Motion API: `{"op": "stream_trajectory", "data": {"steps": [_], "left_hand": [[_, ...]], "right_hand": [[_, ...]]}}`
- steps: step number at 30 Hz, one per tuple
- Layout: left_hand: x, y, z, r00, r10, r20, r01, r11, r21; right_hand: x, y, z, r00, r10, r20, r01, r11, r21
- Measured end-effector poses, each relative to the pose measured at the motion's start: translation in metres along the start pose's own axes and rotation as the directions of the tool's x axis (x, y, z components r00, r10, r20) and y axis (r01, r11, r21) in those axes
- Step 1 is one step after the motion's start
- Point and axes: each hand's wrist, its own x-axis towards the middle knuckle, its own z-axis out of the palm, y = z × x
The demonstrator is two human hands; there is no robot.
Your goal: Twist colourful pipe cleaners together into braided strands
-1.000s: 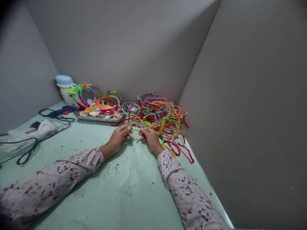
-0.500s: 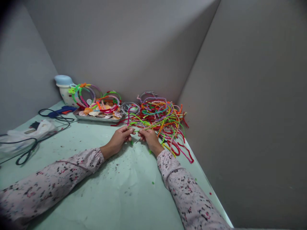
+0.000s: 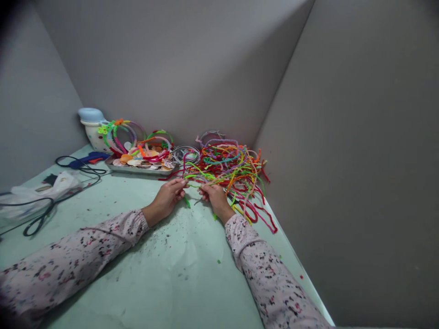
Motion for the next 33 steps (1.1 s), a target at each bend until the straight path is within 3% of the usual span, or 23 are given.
{"op": "stream_trajectory", "data": {"steps": [5, 9, 13, 18, 25, 28, 33], "left_hand": [[0.0, 0.0, 0.0, 1.0, -0.002, 0.008, 0.002, 1.0, -0.011], [-0.003, 0.001, 0.002, 0.997, -0.008, 0.079, 0.007, 1.0, 0.016], [-0.006, 0.001, 0.003, 0.987, -0.024, 0.158, 0.019, 0.999, 0.031], [-0.007, 0.001, 0.004, 0.986, -0.008, 0.166, 0.005, 1.0, 0.017], [-0.01, 0.007, 0.005, 0.935, -0.13, 0.331, 0.155, 0.987, -0.051], [-0.008, 0.005, 0.003, 0.935, -0.177, 0.306, 0.203, 0.978, -0.054], [-0.005, -0.001, 0.0, 0.944, -0.138, 0.301, 0.138, 0.99, 0.02]], "right_hand": [[0.0, -0.002, 0.001, 0.999, 0.004, -0.038, -0.002, 0.999, 0.053], [0.0, -0.005, 0.001, 0.997, 0.023, -0.072, -0.013, 0.992, 0.128], [0.0, -0.005, 0.001, 0.998, 0.01, -0.061, -0.005, 0.996, 0.087], [0.0, -0.005, 0.001, 0.998, -0.001, -0.062, 0.006, 0.997, 0.082], [0.0, -0.006, 0.001, 0.993, -0.001, -0.122, 0.017, 0.991, 0.134], [0.0, -0.005, 0.001, 0.992, -0.003, -0.127, 0.022, 0.989, 0.147], [0.0, -0.005, 0.001, 0.99, -0.013, -0.14, 0.035, 0.987, 0.158]]}}
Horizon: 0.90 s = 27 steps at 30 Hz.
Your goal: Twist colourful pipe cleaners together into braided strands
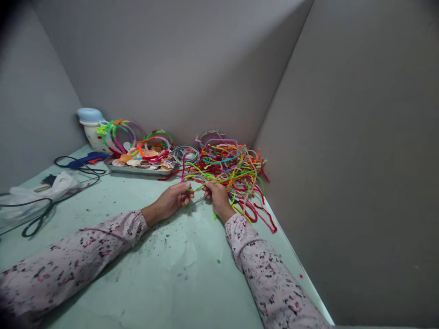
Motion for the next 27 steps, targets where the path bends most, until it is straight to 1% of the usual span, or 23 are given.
{"op": "stream_trajectory", "data": {"steps": [7, 12, 16, 20, 24, 27], "left_hand": [[0.0, 0.0004, 0.0016, 0.998, -0.059, 0.039, 0.055, 0.995, 0.081], [0.0016, -0.0008, 0.0029, 0.995, -0.099, 0.012, 0.093, 0.965, 0.247], [0.0033, -0.001, 0.0038, 0.991, -0.127, -0.039, 0.133, 0.959, 0.251], [0.0021, 0.002, 0.0058, 0.983, -0.183, -0.035, 0.185, 0.943, 0.277], [0.0011, 0.0027, 0.0062, 0.98, -0.197, -0.003, 0.187, 0.93, 0.315], [0.0019, 0.0015, 0.005, 0.984, -0.172, 0.038, 0.148, 0.923, 0.355]], "right_hand": [[0.0004, 0.0011, -0.0005, 1.0, -0.009, -0.008, 0.009, 1.0, 0.005], [0.0015, 0.002, -0.0019, 1.0, -0.014, -0.015, 0.014, 0.999, 0.033], [0.0022, 0.0018, -0.0034, 0.999, -0.03, -0.015, 0.031, 0.999, 0.04], [0.0024, 0.0024, -0.0041, 0.999, -0.042, -0.028, 0.043, 0.998, 0.046], [0.0031, 0.0038, -0.0045, 0.997, -0.05, -0.061, 0.053, 0.997, 0.063], [0.0035, 0.0036, -0.0046, 0.996, -0.045, -0.082, 0.051, 0.995, 0.084]]}}
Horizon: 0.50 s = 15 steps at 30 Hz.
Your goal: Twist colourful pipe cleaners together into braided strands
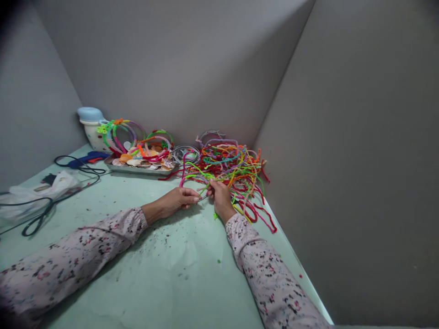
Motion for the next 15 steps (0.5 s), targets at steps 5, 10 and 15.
{"op": "stream_trajectory", "data": {"steps": [5, 10, 15], "left_hand": [[0.0005, -0.0016, -0.0014, 0.996, 0.06, 0.073, -0.065, 0.995, 0.075], [-0.0011, -0.0008, -0.0009, 0.99, 0.094, 0.109, -0.108, 0.986, 0.13], [-0.0026, 0.0014, 0.0005, 0.988, 0.106, 0.109, -0.122, 0.979, 0.163]], "right_hand": [[0.0, -0.0013, 0.0007, 1.0, 0.017, -0.022, -0.017, 1.0, 0.012], [0.0007, -0.0017, 0.0014, 1.0, 0.027, -0.016, -0.027, 1.0, 0.008], [0.0008, -0.0033, 0.0017, 0.999, 0.024, -0.024, -0.024, 1.0, 0.002]]}}
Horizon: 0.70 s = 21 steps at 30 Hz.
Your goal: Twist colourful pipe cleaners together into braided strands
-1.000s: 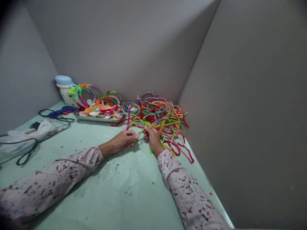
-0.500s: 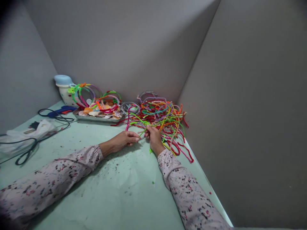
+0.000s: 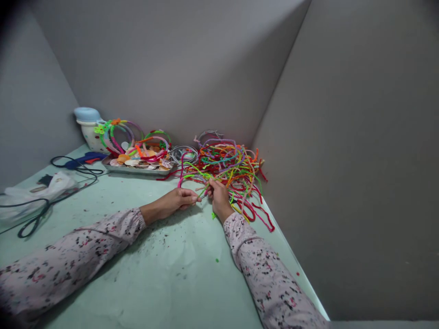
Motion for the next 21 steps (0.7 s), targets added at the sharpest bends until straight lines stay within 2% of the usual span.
{"op": "stream_trajectory", "data": {"steps": [12, 16, 21], "left_hand": [[0.0019, -0.0054, 0.0009, 0.998, -0.064, 0.001, 0.064, 0.997, -0.042], [0.0016, -0.0034, 0.0026, 0.995, -0.09, -0.031, 0.088, 0.993, -0.074], [0.0041, -0.0054, 0.0053, 0.996, -0.063, -0.063, 0.06, 0.996, -0.059]], "right_hand": [[0.0022, -0.001, -0.0032, 0.997, -0.071, -0.017, 0.071, 0.997, -0.027], [0.0034, -0.0006, -0.0042, 0.996, -0.081, -0.044, 0.079, 0.996, -0.038], [0.0063, 0.0019, -0.006, 0.993, -0.098, -0.066, 0.097, 0.995, -0.018]]}}
